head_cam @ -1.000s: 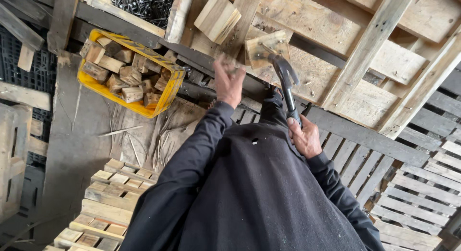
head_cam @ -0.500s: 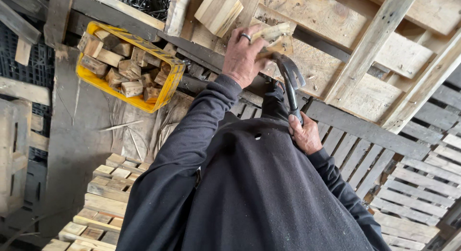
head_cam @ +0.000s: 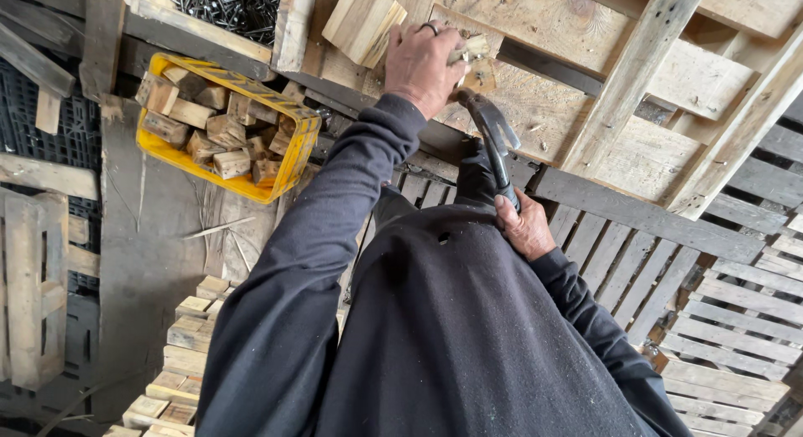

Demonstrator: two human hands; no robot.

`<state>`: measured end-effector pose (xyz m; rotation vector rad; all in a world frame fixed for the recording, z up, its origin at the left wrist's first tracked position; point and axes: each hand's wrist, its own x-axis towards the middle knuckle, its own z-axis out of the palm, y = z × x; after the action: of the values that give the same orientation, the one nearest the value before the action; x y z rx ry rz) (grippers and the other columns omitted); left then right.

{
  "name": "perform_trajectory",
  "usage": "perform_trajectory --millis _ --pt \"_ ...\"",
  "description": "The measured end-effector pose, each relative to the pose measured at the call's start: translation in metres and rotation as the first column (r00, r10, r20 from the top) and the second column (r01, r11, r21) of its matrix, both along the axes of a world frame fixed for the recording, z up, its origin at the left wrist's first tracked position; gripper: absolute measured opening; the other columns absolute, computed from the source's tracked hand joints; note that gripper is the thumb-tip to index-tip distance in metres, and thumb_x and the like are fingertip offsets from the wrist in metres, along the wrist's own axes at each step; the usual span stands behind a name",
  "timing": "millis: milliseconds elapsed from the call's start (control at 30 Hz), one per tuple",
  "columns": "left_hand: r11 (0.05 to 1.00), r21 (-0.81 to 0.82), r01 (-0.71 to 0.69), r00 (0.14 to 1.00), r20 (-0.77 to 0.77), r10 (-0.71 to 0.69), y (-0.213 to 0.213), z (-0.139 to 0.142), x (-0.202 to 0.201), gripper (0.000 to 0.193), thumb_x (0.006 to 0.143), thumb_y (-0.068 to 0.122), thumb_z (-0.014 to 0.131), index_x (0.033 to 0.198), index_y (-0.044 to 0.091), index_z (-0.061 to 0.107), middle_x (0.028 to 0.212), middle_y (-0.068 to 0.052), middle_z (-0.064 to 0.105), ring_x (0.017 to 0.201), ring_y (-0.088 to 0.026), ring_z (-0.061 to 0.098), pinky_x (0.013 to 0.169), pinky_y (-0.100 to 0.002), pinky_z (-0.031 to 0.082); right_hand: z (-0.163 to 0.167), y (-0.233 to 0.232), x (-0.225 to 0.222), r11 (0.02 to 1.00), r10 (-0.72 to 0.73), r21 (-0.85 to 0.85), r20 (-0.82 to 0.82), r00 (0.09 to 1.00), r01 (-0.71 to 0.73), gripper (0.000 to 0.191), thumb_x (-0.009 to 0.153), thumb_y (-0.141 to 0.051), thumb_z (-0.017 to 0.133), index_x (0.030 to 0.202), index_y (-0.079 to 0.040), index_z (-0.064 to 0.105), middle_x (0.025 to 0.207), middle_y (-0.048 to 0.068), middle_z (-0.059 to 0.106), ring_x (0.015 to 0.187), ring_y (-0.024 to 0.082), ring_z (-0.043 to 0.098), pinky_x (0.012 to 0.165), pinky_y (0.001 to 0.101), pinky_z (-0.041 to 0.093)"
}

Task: The person repeatedly hammers nails into small wooden blocks placed on a wooden pallet. They pick up blocks from a yellow bin, position them, drive nails with a claw hammer, and set the finished blocks aside.

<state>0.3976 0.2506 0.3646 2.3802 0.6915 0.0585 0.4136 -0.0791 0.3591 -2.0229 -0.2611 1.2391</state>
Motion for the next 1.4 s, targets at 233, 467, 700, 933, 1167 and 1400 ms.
perform_trajectory --millis 233,467,700,933,1167,1400 --pt "0.967 0.254 -0.038 0.995 -0.077 0.059 -0.033 0.009 0.024 0.022 0.074 0.026 0.084 0.08 0.008 0.072 0.104 -0.01 0.062 0.106 -0.029 0.053 0.101 -0.057 0.041 -0.011 -0.006 0.0 0.994 0.11 -0.029 0.162 0.981 -0.107 0.078 0.091 -0.065 0.056 0.129 0.002 0.063 0.084 0.014 0.071 0.082 0.021 0.068 0.08 0.0383 0.055" --pt "0.992 0.042 0.117 0.956 0.266 -0.124 0.003 -0.022 0.029 0.012 0.078 0.016 0.083 0.074 0.012 0.072 0.114 -0.005 0.065 0.115 -0.025 0.056 0.103 -0.042 0.048 -0.018 -0.008 -0.005 0.994 0.104 -0.001 0.159 0.982 -0.105 0.078 0.09 -0.065 0.057 0.127 0.004 0.064 0.085 0.016 0.071 0.082 0.022 0.068 0.08 0.0381 0.054" --pt "0.972 0.121 -0.202 0.921 0.36 0.146 0.05 -0.015 -0.048 0.07 0.083 0.01 0.084 0.142 -0.001 0.047 0.147 -0.027 0.045 0.136 -0.039 0.05 0.115 -0.049 0.043 -0.016 -0.01 -0.001 0.996 0.089 -0.013 0.157 0.984 -0.088 0.082 0.089 -0.066 0.057 0.129 0.005 0.063 0.085 0.014 0.071 0.081 0.021 0.068 0.078 0.0377 0.054" --pt "0.953 -0.283 -0.108 0.94 0.284 0.191 -0.019 -0.048 -0.056 0.112 0.06 0.043 0.103 0.143 0.005 0.038 0.138 -0.018 0.052 0.131 -0.033 0.051 0.119 -0.05 0.041 0.024 0.003 -0.004 0.998 -0.059 0.001 -0.033 0.998 0.059 0.055 0.098 -0.046 0.064 0.12 0.005 0.065 0.071 0.006 0.057 0.057 0.013 0.053 0.051 0.0288 0.045" --pt "0.945 -0.158 -0.288 0.884 0.335 0.326 -0.025 -0.082 -0.047 0.105 0.051 0.045 0.104 0.136 0.018 0.049 0.134 -0.008 0.06 0.134 -0.028 0.05 0.119 -0.055 0.036 0.167 -0.008 0.069 0.662 -0.173 0.679 0.551 0.816 -0.318 0.045 0.109 -0.043 0.039 0.092 -0.008 0.061 0.077 0.003 0.067 0.056 0.01 0.063 0.048 0.0273 0.049" --pt "0.936 -0.148 -0.318 0.912 0.221 0.345 -0.022 -0.079 -0.046 0.109 0.047 0.046 0.104 0.137 0.021 0.048 0.135 -0.008 0.059 0.135 -0.031 0.044 0.118 -0.065 0.019 0.153 0.049 0.061 0.585 -0.172 0.68 0.637 0.751 -0.443 0.03 0.108 -0.031 0.047 0.114 -0.005 0.061 0.075 0.004 0.064 0.057 0.013 0.06 0.048 0.0289 0.05"
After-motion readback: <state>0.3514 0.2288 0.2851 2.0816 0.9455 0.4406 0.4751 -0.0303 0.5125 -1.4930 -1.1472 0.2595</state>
